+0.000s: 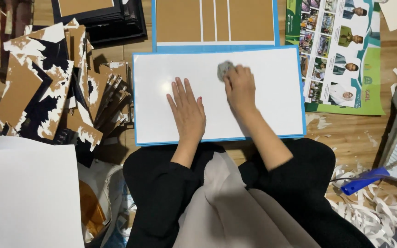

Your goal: Assembling folders by applying glue with a roller, placing paper inserts, smoothing them with a cloth, and trimming edges.

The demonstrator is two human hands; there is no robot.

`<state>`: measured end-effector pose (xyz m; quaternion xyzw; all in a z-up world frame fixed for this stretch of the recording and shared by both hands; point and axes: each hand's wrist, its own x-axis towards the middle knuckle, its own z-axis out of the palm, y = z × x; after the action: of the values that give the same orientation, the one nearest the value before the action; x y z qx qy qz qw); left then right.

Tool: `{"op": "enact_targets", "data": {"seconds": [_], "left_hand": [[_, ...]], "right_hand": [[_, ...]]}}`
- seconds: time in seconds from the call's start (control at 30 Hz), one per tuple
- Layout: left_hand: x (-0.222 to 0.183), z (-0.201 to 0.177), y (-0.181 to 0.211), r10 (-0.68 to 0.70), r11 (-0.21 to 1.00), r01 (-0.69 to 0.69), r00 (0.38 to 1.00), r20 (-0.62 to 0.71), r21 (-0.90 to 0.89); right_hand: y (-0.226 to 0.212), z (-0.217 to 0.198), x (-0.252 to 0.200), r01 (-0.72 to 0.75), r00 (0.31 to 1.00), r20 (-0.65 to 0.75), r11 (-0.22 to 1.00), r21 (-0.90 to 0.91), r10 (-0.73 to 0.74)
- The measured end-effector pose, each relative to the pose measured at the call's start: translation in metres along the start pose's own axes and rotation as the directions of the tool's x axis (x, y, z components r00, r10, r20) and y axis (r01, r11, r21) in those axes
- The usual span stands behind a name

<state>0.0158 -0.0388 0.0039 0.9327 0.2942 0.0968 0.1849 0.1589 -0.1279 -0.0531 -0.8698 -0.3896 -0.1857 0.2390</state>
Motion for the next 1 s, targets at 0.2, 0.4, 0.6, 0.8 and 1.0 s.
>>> {"op": "enact_targets", "data": {"seconds": [0.2,0.4,0.6,0.8,1.0], "left_hand": [[-0.003,0.003,0.001,-0.084,0.994,0.086,0.996,-0.042,0.068],[-0.002,0.003,0.000,-0.078,0.995,0.079,0.997,-0.019,0.063],[0.001,0.004,0.000,-0.078,0.997,0.078,0.997,-0.004,0.011],[0.005,0.000,0.002,-0.079,0.997,0.079,0.997,-0.011,0.010],[0.000,0.008,-0.010,-0.104,0.966,0.066,0.985,-0.140,-0.250]], "right_hand": [[-0.056,-0.051,-0.107,0.063,0.984,0.159,0.993,0.101,-0.079],[-0.042,-0.011,-0.042,0.042,0.994,0.102,0.999,0.033,-0.046],[-0.017,0.036,0.057,-0.034,0.999,-0.012,0.996,-0.085,0.033],[-0.035,0.002,0.025,0.018,0.999,-0.038,0.990,-0.141,-0.023],[-0.065,-0.052,-0.102,0.143,0.987,0.095,0.977,-0.158,-0.129]]}}
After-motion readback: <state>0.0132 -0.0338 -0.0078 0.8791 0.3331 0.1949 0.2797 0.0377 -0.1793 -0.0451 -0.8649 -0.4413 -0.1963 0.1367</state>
